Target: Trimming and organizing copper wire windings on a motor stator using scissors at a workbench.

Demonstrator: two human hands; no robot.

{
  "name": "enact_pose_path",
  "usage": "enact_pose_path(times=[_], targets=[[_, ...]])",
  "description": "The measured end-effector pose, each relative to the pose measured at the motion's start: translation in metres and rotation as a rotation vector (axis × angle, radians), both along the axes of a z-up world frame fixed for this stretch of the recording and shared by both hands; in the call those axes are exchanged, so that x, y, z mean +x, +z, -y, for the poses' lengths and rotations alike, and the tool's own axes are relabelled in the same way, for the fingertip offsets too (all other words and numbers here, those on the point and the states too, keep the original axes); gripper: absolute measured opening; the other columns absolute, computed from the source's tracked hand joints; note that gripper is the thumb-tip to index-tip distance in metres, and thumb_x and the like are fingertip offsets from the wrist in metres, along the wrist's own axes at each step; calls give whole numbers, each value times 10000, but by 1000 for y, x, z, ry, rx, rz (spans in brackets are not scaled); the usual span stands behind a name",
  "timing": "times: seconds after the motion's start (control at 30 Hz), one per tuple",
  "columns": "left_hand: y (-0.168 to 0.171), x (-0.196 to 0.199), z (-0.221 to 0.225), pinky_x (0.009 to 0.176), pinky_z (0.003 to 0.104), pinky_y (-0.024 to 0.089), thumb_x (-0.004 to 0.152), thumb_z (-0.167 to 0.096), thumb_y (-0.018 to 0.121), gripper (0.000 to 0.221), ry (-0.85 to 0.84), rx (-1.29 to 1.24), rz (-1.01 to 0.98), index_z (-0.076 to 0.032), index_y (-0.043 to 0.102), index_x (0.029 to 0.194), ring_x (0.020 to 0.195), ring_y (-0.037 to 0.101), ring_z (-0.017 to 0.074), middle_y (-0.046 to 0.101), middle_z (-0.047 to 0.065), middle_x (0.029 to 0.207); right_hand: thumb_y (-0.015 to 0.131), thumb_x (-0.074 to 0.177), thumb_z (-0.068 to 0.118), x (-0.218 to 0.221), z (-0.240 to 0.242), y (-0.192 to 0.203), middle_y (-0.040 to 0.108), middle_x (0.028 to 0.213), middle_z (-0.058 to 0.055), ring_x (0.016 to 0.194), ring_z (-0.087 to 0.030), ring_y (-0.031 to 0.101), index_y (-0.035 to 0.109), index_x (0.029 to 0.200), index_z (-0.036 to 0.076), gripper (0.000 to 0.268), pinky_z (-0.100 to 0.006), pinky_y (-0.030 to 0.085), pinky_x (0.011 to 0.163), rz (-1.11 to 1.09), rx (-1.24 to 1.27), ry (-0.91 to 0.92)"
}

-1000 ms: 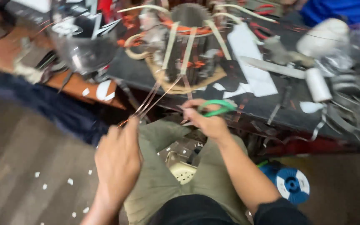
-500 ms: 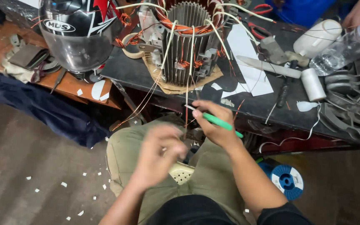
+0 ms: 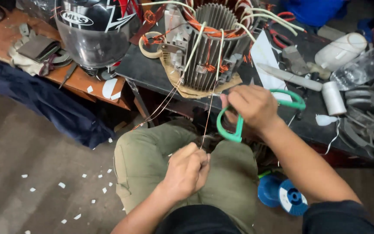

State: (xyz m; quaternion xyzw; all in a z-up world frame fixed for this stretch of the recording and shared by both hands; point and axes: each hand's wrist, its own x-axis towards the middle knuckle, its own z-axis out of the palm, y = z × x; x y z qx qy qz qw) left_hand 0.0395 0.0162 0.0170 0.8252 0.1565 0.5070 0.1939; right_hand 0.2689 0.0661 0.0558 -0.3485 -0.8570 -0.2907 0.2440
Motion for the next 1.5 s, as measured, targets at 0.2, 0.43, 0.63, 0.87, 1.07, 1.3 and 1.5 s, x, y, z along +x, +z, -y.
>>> enact_pose_path(times=[0.2,0.43,0.63,0.87,1.07,1.3,1.5], targets=[[-3,2,-6,529,379,273,939,94,503,192,-49,-20,50,-1,375,832,590,301,261,440,122,694,601,964,61,6,-2,6,509,673,-40,536,-209,478,545,812,91,165,-363,413,468,111,-158,168],[-3,5,-3,521,358,215,892,158,411,243,-97,-24,100,-33,309,780,600,227,221,418,90,642,542,1007,109,-17,23,19,464,659,-27,499,-207,429,521,803,110,205,-333,368,448,176,-250,115],[5,2,-3,530,371,235,967,86,505,287,-104,-17,97,-34,318,785,574,241,234,394,96,647,559,965,96,31,-10,18,508,645,-6,505,-185,490,510,792,165,193,-350,373,406,268,-32,-163],[-1,2,0,516,354,265,966,82,510,242,-73,-21,87,-16,335,831,603,274,242,439,123,693,596,877,64,37,-14,6,507,696,-45,599,-264,514,534,832,144,110,-401,449,531,303,-176,-62],[0,-1,-3,530,345,269,944,122,491,180,-94,-20,96,20,389,836,590,256,236,388,119,682,593,1027,132,8,6,10,440,621,-25,488,-172,397,451,734,97,328,-320,367,398,131,-232,92],[-1,-2,0,529,352,269,955,98,508,280,-92,-59,98,-32,316,798,592,278,240,398,106,674,560,978,88,-2,10,13,506,674,-23,534,-179,477,517,813,110,171,-316,409,467,81,-167,25],[4,0,5,527,347,275,963,77,518,259,-102,-62,108,-21,344,799,576,292,241,409,110,671,546,947,188,25,-16,-53,551,668,-49,562,-259,539,648,767,175,207,-400,415,539,-91,-234,-288]])
